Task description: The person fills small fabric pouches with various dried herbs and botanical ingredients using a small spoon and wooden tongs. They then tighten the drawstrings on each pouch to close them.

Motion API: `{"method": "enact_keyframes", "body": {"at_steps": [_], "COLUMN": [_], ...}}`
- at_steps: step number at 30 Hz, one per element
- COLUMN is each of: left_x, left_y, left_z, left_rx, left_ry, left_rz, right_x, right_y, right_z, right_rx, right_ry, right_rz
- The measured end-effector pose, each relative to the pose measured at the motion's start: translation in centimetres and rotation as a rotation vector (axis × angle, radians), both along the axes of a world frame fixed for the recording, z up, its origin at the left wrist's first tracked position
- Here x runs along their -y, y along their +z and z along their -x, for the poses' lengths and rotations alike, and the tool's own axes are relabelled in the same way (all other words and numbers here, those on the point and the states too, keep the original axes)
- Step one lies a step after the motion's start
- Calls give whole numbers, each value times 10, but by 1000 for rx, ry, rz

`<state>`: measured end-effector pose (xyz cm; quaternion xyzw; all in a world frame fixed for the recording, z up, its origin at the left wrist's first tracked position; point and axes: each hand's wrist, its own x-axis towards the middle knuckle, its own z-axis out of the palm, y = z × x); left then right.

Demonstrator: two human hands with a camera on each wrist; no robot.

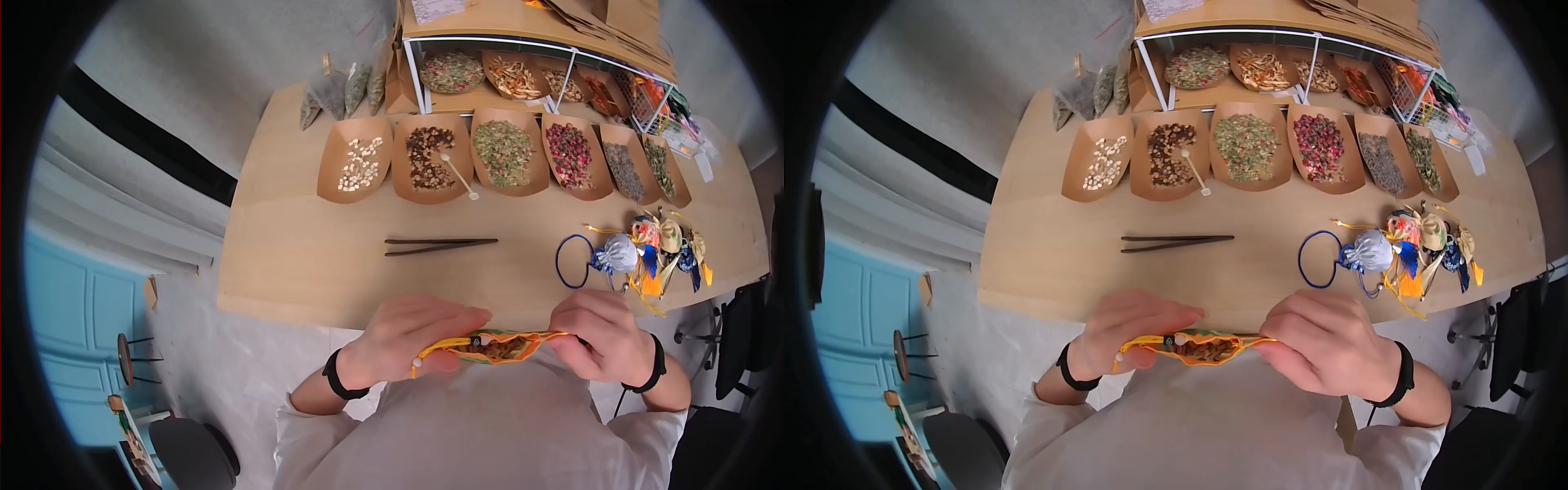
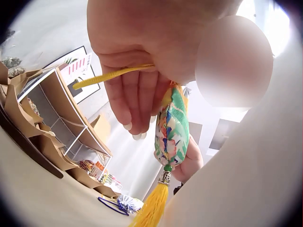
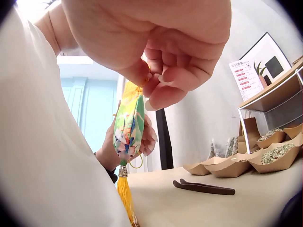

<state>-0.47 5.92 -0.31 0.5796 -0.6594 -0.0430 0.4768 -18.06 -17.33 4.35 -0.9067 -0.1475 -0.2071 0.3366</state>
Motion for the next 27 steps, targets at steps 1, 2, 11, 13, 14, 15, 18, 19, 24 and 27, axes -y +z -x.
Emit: {"method": "enact_keyframes", "body": {"at_steps": [1, 2, 11, 13, 14, 15, 18, 19, 24, 27], "left_x": [0, 0, -11, -14, -14, -13, -14, -14, -12, -4], "left_y": [-1, -2, 1, 1, 1, 0, -4, -6, -5, -2], "left_z": [1, 1, -13, -16, -15, -14, -12, -11, -10, 1], "left_rx": [-43, -43, 20, 159, 156, 151, 124, 103, -65, -430], "left_ry": [4, 7, 128, 192, 192, 205, 213, 207, 199, 162], "left_rz": [11, 10, 32, -18, -16, -16, -38, -61, -99, -85], "right_x": [1, 3, 17, 19, 19, 19, 19, 19, 17, 17], "right_y": [1, 1, 13, 14, 14, 13, 12, 12, 9, 10], "right_z": [2, 4, 19, 21, 22, 23, 27, 28, 25, 20], "right_rx": [-1, 0, -34, -33, -57, -81, -106, -109, -99, -123], "right_ry": [5, -17, -114, -150, -158, -167, -179, -180, -201, -157], "right_rz": [0, 3, 159, 198, 215, 231, 249, 249, 310, 200]}}
